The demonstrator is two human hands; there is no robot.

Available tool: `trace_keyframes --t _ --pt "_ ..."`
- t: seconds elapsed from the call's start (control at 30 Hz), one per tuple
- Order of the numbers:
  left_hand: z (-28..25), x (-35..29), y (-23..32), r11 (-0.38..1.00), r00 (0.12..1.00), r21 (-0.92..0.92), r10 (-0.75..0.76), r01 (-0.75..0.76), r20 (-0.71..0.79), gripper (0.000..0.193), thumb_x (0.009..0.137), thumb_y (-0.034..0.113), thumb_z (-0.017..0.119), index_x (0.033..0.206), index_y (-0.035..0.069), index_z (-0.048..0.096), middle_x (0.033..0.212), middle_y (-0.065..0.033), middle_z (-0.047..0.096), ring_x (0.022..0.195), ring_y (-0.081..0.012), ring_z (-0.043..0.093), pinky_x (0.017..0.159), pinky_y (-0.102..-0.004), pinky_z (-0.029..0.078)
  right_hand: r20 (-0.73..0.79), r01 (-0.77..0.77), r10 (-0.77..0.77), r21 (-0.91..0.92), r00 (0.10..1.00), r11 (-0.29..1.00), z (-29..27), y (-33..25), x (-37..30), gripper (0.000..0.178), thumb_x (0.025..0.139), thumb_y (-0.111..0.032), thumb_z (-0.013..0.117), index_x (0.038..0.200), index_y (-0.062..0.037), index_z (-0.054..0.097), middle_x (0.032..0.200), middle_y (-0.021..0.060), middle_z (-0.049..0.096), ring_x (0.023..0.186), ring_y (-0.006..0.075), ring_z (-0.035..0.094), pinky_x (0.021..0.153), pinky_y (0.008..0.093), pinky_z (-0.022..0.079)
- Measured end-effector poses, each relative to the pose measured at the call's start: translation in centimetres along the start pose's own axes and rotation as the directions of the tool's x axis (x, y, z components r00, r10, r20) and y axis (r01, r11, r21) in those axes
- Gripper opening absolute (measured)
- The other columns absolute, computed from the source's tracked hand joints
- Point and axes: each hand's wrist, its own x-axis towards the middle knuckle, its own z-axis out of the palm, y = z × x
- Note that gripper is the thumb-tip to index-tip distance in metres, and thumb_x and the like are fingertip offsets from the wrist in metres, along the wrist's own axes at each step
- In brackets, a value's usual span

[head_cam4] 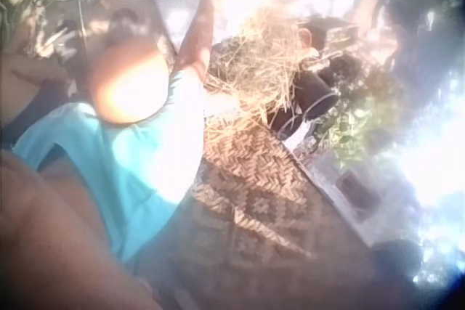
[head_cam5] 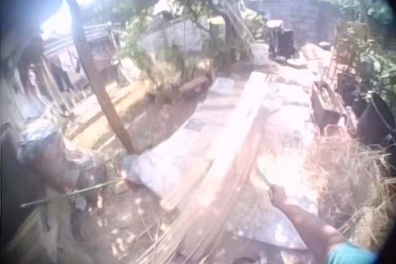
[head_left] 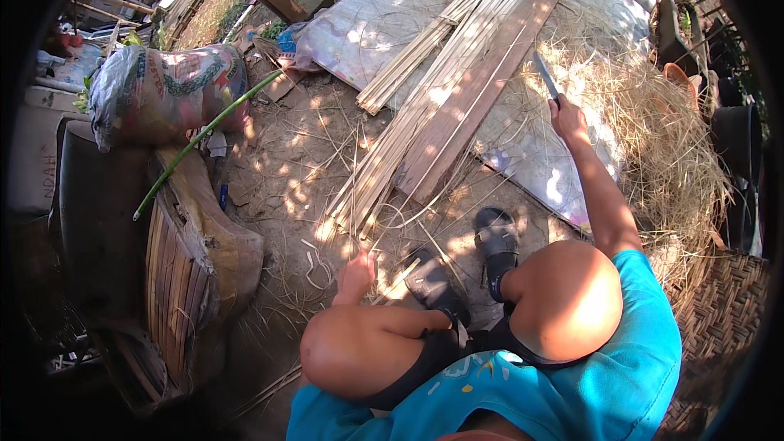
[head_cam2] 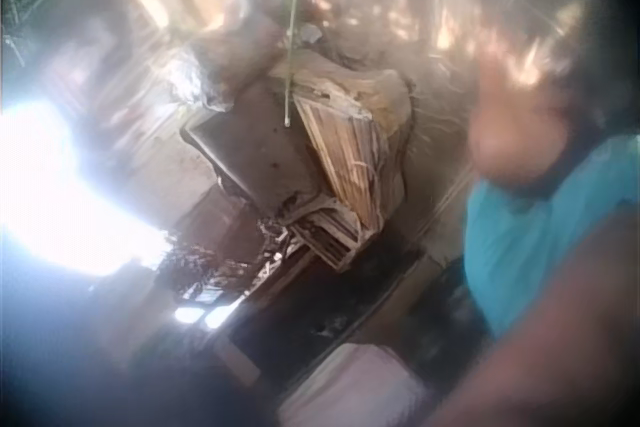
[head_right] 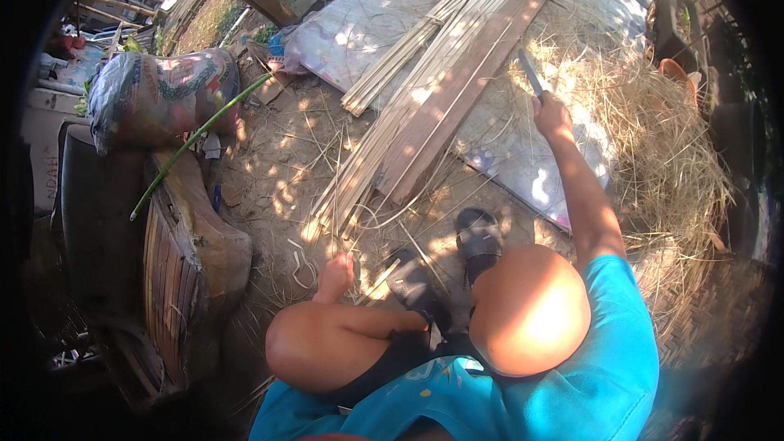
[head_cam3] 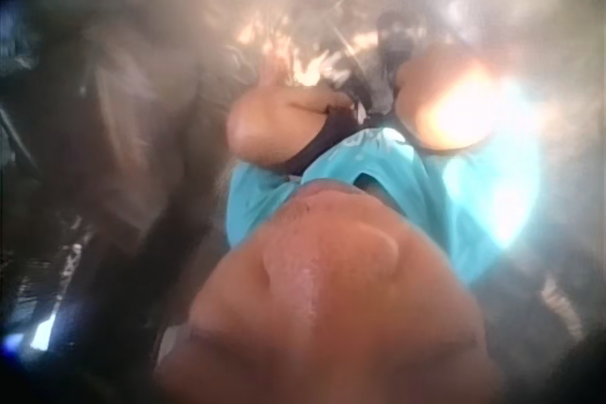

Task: The person retrieves a bundle of bamboo strips, unties it, and sits on the ground. Using a knife, they repeatedly split the bamboo strips into thinner pieces and place them on a pile.

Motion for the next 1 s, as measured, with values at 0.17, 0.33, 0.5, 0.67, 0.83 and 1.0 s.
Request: trace_keyframes --t 0.17,0.33,0.5,0.67,0.83,1.0 --pt "-0.4 2.1 0.6 0.954 0.995 -0.295 -0.018 0.048 0.101 0.032 0.104 0.033 0.051 0.102 0.005 0.065 0.087 -0.0224 0.069 0.087 -0.0448 0.067 0.074 -0.0519 0.053 0.26 0.344 -0.39 0.205 0.883 0.916 2.8 -11.2 -10.3 0.031 0.102 -0.036 0.054 0.118 -0.0101 0.055 0.088 0.0244 0.067 0.084 0.0465 0.067 0.073 0.055 0.053" --pt "1.3 -4.2 -7.4 0.947 0.982 -0.298 -0.073 0.123 0.174 0.047 0.104 0.041 0.048 0.094 -0.002 0.066 0.077 -0.02 0.064 0.078 -0.0268 0.065 0.074 -0.0442 0.05 0.291 0.417 -0.479 0.252 0.828 0.873 4.6 -12.8 -15.2 0.041 0.102 -0.042 0.055 0.133 -0.0159 0.053 0.09 0.0216 0.067 0.082 0.0439 0.068 0.073 0.0516 0.055" --pt "1.0 -3.7 -7.2 0.852 0.926 -0.399 -0.225 0.338 0.304 0.058 0.104 0.052 0.049 0.078 0.003 0.065 0.062 0.0003 0.052 0.057 -0.0092 0.047 0.054 -0.0297 0.04 0.133 0.339 -0.386 0.281 0.913 0.898 4.3 -10.4 -10.3 0.039 0.101 -0.04 0.055 0.121 -0.0065 0.06 0.09 0.0257 0.068 0.08 0.0477 0.066 0.072 0.0541 0.053" --pt "0.1 4.9 -0.5 0.735 0.951 -0.614 -0.146 0.289 0.272 0.047 0.103 0.048 0.055 0.084 0.006 0.064 0.062 0.0006 0.053 0.059 -0.0084 0.047 0.054 -0.0275 0.039 0.323 0.635 -0.734 0.37 0.597 0.679 4.6 -15.2 -17.4 0.041 0.101 -0.046 0.054 0.13 -0.0162 0.057 0.096 0.0225 0.069 0.085 0.0452 0.067 0.073 0.0528 0.055" --pt "0.3 3.8 0.4 0.823 0.958 -0.505 -0.156 0.26 0.24 0.043 0.104 0.043 0.055 0.083 0.006 0.066 0.063 0.003 0.051 0.06 -0.0094 0.045 0.055 -0.0298 0.038 0.276 0.374 -0.446 0.275 0.852 0.886 3.8 -11.0 -12.5 0.041 0.101 -0.044 0.054 0.13 -0.0158 0.058 0.087 0.0212 0.07 0.082 0.0433 0.069 0.074 0.0515 0.056" --pt "0.7 2.0 -2.7 0.838 0.97 -0.493 -0.165 0.233 0.179 0.047 0.105 0.043 0.053 0.089 0.002 0.069 0.064 -0.0039 0.055 0.064 -0.0122 0.05 0.06 -0.0338 0.043 0.24 0.503 -0.536 0.189 0.809 0.843 4.6 -11.7 -11.7 0.037 0.103 -0.044 0.049 0.127 -0.0177 0.06 0.089 0.0191 0.069 0.083 0.0401 0.069 0.074 0.0507 0.055"
